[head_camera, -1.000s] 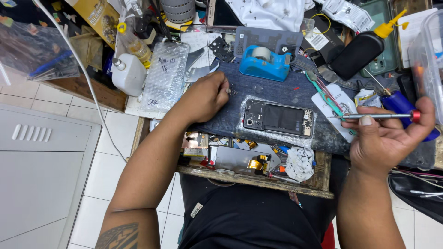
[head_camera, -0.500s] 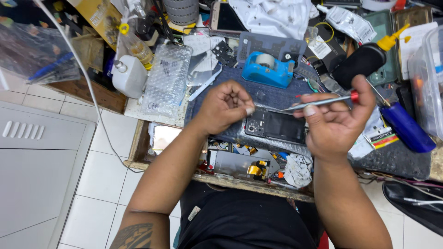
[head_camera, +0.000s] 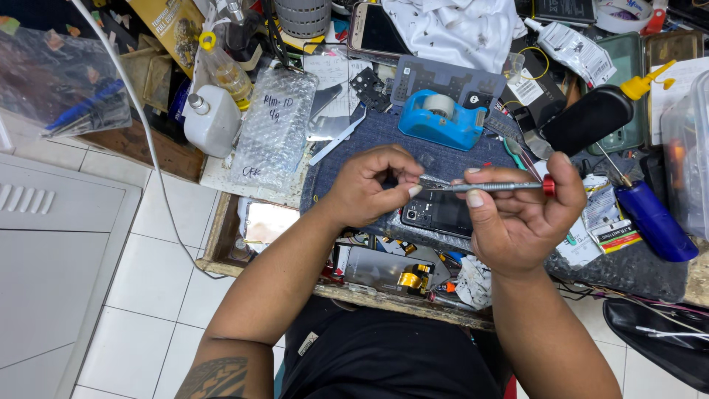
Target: The person uses a screwdriver to remove screws from a mobile phone, handles internal parts, and places them on a workbench.
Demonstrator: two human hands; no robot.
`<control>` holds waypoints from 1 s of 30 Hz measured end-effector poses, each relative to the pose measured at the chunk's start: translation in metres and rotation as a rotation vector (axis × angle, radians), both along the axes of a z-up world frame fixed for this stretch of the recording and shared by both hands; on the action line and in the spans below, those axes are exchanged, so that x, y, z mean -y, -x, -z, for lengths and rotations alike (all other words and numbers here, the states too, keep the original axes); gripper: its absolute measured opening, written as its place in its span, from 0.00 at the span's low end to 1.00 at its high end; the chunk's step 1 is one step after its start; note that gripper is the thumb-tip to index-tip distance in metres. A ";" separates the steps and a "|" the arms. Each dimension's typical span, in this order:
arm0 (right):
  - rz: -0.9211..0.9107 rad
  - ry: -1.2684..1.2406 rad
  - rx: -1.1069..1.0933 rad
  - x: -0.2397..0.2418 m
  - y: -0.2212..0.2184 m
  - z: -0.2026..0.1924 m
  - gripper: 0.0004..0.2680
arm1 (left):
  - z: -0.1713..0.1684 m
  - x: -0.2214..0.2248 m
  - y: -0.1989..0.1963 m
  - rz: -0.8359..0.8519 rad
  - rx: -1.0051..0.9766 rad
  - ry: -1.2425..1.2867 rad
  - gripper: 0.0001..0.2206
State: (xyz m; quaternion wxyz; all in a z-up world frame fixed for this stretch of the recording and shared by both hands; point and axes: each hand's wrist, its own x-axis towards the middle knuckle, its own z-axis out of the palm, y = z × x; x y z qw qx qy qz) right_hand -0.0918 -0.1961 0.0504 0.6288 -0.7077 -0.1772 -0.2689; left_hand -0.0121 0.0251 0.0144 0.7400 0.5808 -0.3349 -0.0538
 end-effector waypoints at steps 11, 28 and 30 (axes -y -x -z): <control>0.009 0.001 -0.027 0.000 0.002 0.000 0.27 | -0.024 0.006 0.011 -0.194 0.287 -0.213 0.22; -0.075 0.181 0.140 0.004 -0.008 -0.005 0.30 | -0.040 0.011 0.014 -0.206 0.352 -0.337 0.29; -0.080 0.208 0.158 0.005 -0.010 -0.007 0.30 | -0.040 0.011 0.014 -0.208 0.349 -0.346 0.29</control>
